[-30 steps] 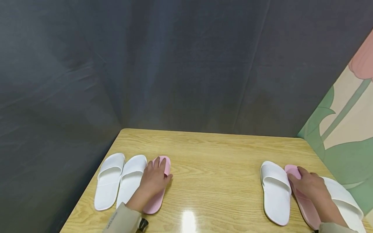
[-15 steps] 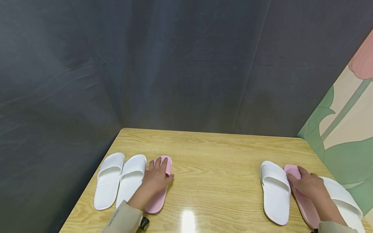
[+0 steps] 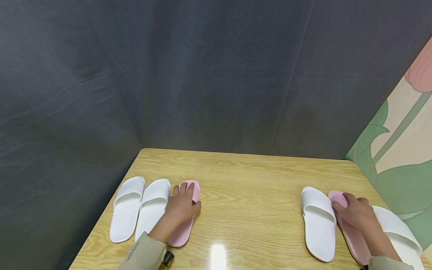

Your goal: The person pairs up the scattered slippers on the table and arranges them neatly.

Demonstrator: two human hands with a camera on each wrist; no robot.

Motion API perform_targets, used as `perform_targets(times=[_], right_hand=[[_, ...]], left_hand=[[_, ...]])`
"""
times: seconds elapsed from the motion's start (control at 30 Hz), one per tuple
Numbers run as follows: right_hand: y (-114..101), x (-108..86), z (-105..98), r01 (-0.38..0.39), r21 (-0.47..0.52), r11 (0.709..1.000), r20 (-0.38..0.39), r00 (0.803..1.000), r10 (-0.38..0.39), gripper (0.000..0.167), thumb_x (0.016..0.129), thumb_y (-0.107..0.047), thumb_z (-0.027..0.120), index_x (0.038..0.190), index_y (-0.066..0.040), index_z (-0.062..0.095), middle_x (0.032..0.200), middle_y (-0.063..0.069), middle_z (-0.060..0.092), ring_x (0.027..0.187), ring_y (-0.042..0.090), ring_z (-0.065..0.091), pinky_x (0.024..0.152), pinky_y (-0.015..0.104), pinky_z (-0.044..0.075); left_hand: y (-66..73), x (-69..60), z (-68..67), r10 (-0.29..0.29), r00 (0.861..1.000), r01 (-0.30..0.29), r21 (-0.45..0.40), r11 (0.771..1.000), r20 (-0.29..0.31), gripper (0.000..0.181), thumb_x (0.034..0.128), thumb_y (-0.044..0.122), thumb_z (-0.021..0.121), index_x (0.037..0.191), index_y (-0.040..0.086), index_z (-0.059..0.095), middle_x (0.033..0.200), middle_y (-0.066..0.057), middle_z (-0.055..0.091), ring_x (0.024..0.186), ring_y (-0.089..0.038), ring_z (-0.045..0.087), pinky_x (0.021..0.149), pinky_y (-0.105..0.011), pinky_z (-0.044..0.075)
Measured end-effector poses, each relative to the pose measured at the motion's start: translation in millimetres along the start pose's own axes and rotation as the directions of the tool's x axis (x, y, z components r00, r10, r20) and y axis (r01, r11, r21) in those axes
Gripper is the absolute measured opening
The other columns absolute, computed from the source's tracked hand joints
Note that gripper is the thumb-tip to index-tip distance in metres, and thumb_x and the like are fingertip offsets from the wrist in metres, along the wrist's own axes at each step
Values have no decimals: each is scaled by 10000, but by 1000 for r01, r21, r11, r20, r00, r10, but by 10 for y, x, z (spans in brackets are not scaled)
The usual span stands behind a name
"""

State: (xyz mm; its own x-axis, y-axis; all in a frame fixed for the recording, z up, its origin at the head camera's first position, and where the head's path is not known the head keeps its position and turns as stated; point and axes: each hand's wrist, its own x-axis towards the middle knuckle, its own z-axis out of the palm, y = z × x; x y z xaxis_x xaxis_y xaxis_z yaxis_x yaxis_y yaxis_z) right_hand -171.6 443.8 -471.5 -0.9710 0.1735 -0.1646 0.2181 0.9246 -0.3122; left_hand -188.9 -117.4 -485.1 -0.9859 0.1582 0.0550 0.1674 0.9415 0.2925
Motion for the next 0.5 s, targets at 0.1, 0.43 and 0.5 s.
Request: perform_targets(times=[0.1,0.43,0.5], right_hand=[[1,-10,4,-2,3,1000,-17,1000,2,834,1007,-547,456,1408,169,302,1252,539,268,1084,746,346,882,767,377],[-74,-35,-40,-10,46,999,-72,997,13,840,1008,-539,464,1452,154,297,1321,528,224,1107,747,300,870,790,348],[-115,-34,-55,-10,50,999,-79,997,14,835,1007,-533,473,1457,151,304,1326,525,227,1110,740,302,875,786,344]], left_hand=[[-1,3,5,1,1000,-1,6,1000,-3,734,910,405,671,1502,37,441,1463,-237,442,1331,-490,393,864,-612,501],[6,38,8,-5,1000,5,3,1000,-15,735,912,405,662,1510,43,433,1467,-236,442,1335,-478,389,890,-608,495],[13,48,3,-12,1000,12,2,1000,-8,732,918,409,656,1514,49,429,1475,-230,436,1344,-475,383,894,-613,491]])
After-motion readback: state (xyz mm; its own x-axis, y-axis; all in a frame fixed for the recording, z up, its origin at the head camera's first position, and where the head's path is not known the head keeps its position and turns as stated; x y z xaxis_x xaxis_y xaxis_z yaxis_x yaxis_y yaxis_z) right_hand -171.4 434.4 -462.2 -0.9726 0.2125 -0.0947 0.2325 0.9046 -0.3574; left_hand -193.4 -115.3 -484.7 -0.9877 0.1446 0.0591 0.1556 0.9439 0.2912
